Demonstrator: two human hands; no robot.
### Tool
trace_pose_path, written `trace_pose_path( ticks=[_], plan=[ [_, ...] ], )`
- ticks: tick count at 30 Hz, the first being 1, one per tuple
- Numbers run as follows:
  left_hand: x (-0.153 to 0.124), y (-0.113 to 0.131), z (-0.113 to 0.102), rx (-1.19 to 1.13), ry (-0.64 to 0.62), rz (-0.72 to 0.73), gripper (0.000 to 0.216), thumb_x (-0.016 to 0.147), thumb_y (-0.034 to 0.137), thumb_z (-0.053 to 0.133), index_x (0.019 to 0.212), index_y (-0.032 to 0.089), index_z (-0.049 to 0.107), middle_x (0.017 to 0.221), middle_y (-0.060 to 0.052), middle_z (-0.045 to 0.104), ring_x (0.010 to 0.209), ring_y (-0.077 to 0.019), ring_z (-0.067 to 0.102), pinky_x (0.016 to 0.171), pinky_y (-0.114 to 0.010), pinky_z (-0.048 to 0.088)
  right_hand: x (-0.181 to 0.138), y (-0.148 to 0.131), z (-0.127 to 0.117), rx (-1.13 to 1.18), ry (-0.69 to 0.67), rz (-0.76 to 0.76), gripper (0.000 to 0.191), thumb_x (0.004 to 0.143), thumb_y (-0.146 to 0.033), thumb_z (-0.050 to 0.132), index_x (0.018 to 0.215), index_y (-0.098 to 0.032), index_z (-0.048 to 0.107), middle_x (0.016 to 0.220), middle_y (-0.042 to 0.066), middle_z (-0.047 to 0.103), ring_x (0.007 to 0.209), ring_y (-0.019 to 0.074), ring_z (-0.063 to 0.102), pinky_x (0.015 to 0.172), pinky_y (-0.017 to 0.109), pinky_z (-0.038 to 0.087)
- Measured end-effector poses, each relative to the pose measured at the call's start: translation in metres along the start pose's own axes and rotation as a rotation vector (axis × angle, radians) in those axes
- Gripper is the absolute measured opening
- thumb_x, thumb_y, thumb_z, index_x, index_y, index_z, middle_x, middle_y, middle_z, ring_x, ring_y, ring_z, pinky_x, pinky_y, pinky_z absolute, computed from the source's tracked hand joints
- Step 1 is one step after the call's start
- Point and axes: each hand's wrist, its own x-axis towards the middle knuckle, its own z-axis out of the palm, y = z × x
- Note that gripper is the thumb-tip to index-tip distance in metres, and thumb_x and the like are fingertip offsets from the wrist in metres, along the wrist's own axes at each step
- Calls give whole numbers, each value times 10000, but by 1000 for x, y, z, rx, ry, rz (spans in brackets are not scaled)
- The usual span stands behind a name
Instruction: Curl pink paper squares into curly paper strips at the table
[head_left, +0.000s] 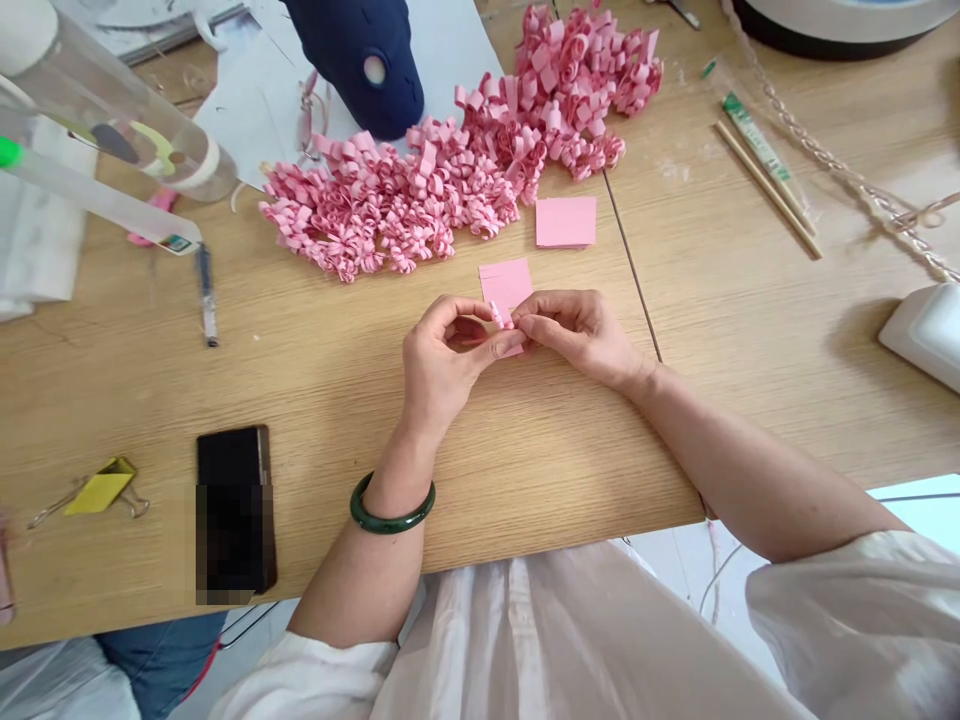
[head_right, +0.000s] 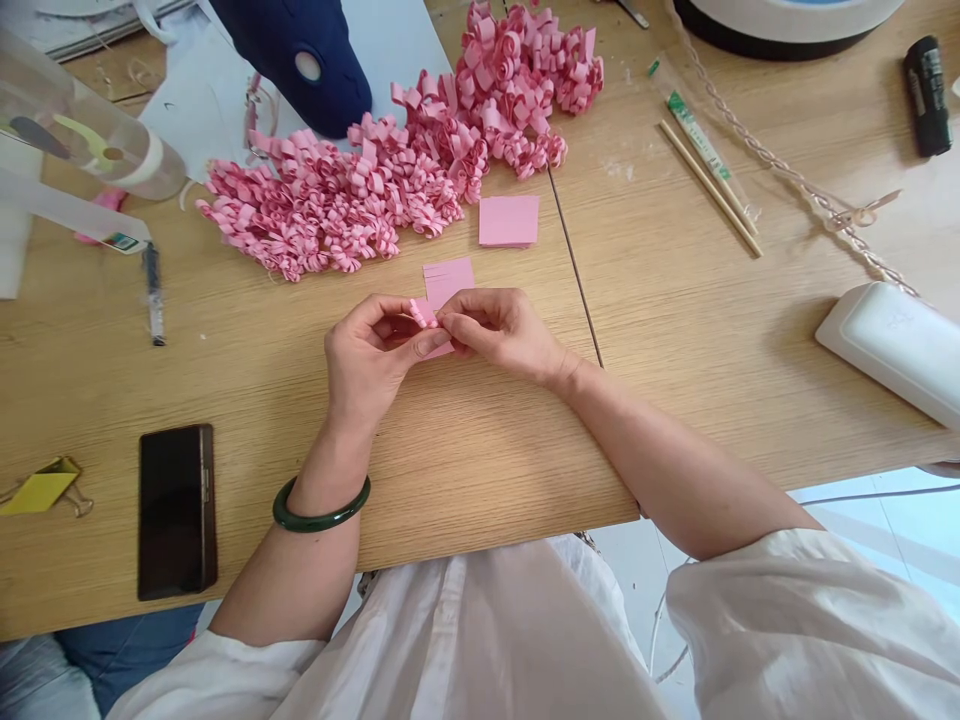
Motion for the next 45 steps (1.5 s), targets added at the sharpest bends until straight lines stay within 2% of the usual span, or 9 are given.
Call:
trace_pose_path(
  ticks=[4, 9, 13, 16, 19, 27, 30, 33, 45],
  plan=[
    [-1, 3, 1, -72, -22, -39, 442, 613, 493, 917, 831, 206, 662, 799, 5, 698, 672, -119, 668, 651, -250, 599, 1, -4, -1, 53, -7, 14, 299, 864, -436, 731, 787, -148, 700, 709, 22, 681, 670, 117, 597, 632, 229, 517],
    [-1, 3, 3, -79, -42, -22, 430, 607, 458, 929, 826, 206, 658, 802, 0, 704, 644, -113, 664, 576, -219, 553, 3, -1, 1, 81, 12, 15, 328, 816, -463, 781, 793, -145, 703, 723, 17, 690, 657, 111, 602, 615, 228, 522],
    [-1, 5, 3, -94, -86, -37, 473, 648, 521, 893, 938, 215, 679, 926, -37, 749, 760, -156, 728, 670, -252, 589, 5, 2, 3, 65, 127, 21, 312, 831, -441, 775, 789, -147, 682, 734, 17, 684, 653, 111, 611, 611, 231, 537],
    [-1, 6, 2, -36, -39, 19, 402, 758, 546, 810, 950, 205, 720, 968, -55, 768, 867, -175, 743, 756, -265, 590, 6, 6, 3, 99, 218, 20, 318, 867, -453, 747, 801, -157, 650, 723, 13, 663, 624, 110, 620, 588, 233, 553],
    [-1, 4, 1, 9, 39, 53, 327, 822, 517, 762, 878, 195, 745, 888, -43, 777, 814, -158, 730, 742, -257, 577, 7, 7, 3, 123, 254, 28, 359, 863, -501, 747, 811, -162, 642, 704, 7, 649, 579, 104, 611, 557, 234, 567],
    [-1, -3, 2, -49, 75, 37, 214, 823, 414, 787, 833, 204, 753, 790, -3, 766, 659, -127, 714, 671, -240, 585, 5, 2, 3, 181, 262, 29, 352, 844, -476, 769, 766, -159, 637, 689, -1, 646, 588, 98, 616, 576, 227, 594],
    [-1, -2, 2, -26, 94, 26, 238, 824, 436, 781, 828, 200, 749, 791, -9, 766, 654, -127, 711, 674, -243, 586, 4, 0, 3, 191, 208, 40, 337, 828, -461, 785, 824, -156, 641, 766, 9, 669, 643, 101, 639, 626, 231, 599],
    [-1, -2, 2, -24, 96, 18, 254, 817, 448, 786, 822, 197, 750, 792, -17, 771, 658, -131, 714, 682, -248, 590, 4, 1, 4, 172, 167, 35, 418, 739, -481, 859, 863, -153, 630, 821, 16, 672, 660, 97, 635, 606, 217, 574],
    [-1, 1, 2, -71, 87, 31, 189, 823, 380, 792, 821, 193, 772, 764, -1, 772, 634, -112, 711, 645, -207, 568, 6, 8, 3, 185, 211, -4, 479, 708, -585, 845, 797, -149, 669, 740, 5, 668, 601, 96, 643, 569, 214, 566]
  ],
)
